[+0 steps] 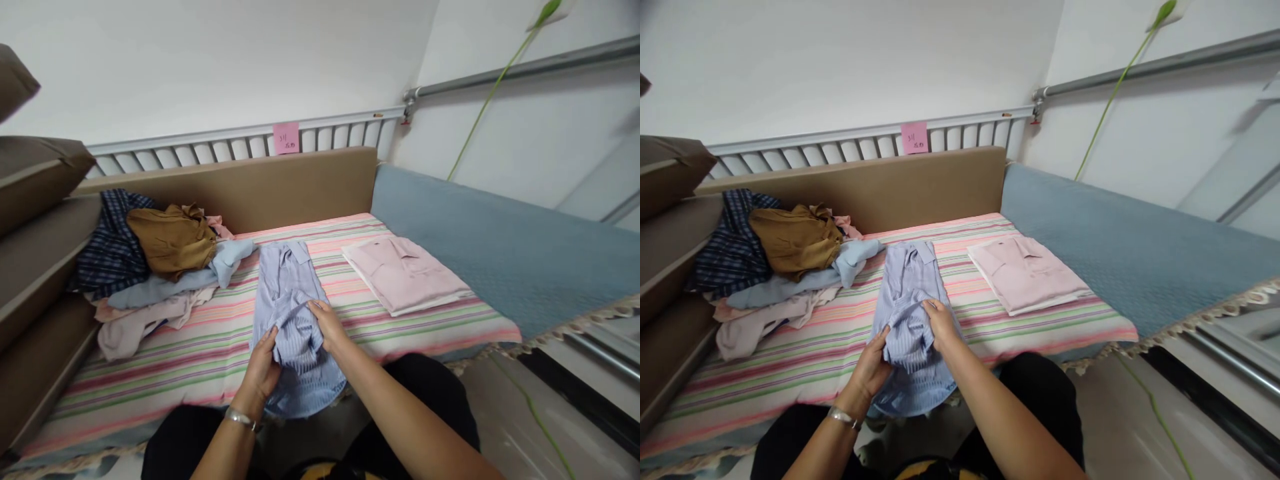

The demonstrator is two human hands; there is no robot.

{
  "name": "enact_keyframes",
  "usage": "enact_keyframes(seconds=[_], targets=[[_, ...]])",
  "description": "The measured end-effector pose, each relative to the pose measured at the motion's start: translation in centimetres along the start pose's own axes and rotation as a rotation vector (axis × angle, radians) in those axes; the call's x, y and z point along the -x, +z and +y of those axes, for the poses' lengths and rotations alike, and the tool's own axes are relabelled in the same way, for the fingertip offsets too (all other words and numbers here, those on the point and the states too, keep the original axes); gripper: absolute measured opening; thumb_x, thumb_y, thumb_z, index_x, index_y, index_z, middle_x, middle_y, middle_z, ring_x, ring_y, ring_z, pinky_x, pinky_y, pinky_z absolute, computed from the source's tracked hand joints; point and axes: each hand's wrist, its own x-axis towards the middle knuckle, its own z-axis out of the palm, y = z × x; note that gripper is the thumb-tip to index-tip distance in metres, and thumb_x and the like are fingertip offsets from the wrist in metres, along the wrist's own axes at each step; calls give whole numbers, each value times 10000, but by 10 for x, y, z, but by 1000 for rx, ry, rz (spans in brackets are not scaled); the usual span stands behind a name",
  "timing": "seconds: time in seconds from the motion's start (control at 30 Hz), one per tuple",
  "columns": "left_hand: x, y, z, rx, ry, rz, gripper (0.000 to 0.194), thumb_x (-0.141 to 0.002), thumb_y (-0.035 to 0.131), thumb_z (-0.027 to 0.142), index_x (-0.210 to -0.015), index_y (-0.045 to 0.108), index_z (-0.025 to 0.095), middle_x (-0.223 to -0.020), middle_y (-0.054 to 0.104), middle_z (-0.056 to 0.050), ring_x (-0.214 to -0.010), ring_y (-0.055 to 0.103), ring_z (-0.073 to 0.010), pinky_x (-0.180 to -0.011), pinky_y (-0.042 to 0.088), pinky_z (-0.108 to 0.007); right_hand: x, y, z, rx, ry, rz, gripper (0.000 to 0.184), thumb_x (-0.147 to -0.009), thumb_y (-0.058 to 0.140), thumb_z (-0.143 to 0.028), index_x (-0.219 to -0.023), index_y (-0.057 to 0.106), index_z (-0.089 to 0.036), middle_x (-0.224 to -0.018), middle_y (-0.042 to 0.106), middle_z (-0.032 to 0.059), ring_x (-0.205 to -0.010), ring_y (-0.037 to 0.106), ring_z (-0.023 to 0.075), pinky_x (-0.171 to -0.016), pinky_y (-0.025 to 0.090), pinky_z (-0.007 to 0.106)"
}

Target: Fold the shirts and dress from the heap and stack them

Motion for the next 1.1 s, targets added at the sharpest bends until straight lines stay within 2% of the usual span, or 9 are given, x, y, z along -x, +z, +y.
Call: enact_keyframes(seconds=[0.2, 0.3, 0.4, 0.5, 0.6, 0.7, 0.8, 0.97, 1.1], targets=[[0, -5, -7, -596, 231, -152, 356, -548, 758, 181, -887, 648, 177, -801, 684, -10, -770, 607, -179, -720, 443, -261, 0, 0, -17, 65, -80, 72, 308, -624, 673, -447, -778, 635, -184, -726, 629, 0, -750, 564, 169, -726, 424, 280], [-3, -11, -8, -948, 457, -1, 125, -574, 659, 116, -670, 620, 184, -614, 594, 28, -638, 521, -150, -625, 376, -241, 10, 0, -33, 175, -211, -3, 251, -680, 646, -421, -773, 645, -187, -796, 631, 0, -845, 552, 169, -811, 397, 273], [-6, -15, 2, -982, 659, 227, 89, -625, 564, 126, -616, 557, 214, -549, 514, 44, -582, 456, -145, -594, 331, -240, 24, -14, -47, 356, -271, -271, 237, -741, 605, -413, -784, 654, -186, -790, 639, 3, -821, 562, 167, -794, 409, 282], [-5, -14, 16, -887, 823, 292, 182, -598, 509, 83, -699, 562, 225, -649, 562, 26, -660, 498, -164, -658, 363, -247, 36, -38, -51, 520, -119, -552, 223, -710, 645, -395, -743, 677, -176, -764, 664, 14, -787, 586, 172, -772, 428, 299], [-2, -8, 21, -853, 933, 210, 290, -582, 476, 53, -788, 591, 222, -775, 599, -7, -786, 540, -191, -746, 390, -268, 43, -54, -45, 571, 119, -540, 327, -697, 641, -487, -725, 677, -163, -778, 680, 54, -783, 618, 192, -718, 460, 317], [2, -1, 13, -873, 996, 136, 302, -596, 476, 45, -806, 597, 226, -788, 590, -12, -800, 536, -197, -753, 394, -278, 55, -49, -38, 374, 434, -428, 540, -725, 510, -669, -830, 648, -158, -727, 660, 70, -682, 637, 205, -598, 491, 336], [6, 1, 1, -895, 1042, 96, 313, -609, 483, 35, -829, 591, 230, -805, 589, -15, -813, 535, -203, -760, 399, -292, 71, -27, -30, 64, 682, -605, 641, -751, 407, -729, -939, 624, -156, -737, 665, 80, -665, 647, 212, -594, 505, 358], [14, -2, -8, -955, 1116, -24, 352, -624, 492, 20, -861, 624, 244, -882, 641, -39, -890, 554, -227, -825, 405, -344, 80, 2, -16, -317, 553, -460, 398, -716, 627, -532, -861, 648, -161, -815, 693, 66, -828, 644, 210, -752, 490, 324], [15, -15, -7, -1041, 1128, -61, 390, -630, 468, 13, -865, 658, 260, -1007, 654, -52, -999, 543, -244, -897, 386, -398, 65, -1, -25, -334, 421, -343, 330, -590, 779, -295, -863, 651, -160, -759, 696, 24, -776, 647, 187, -776, 475, 313]])
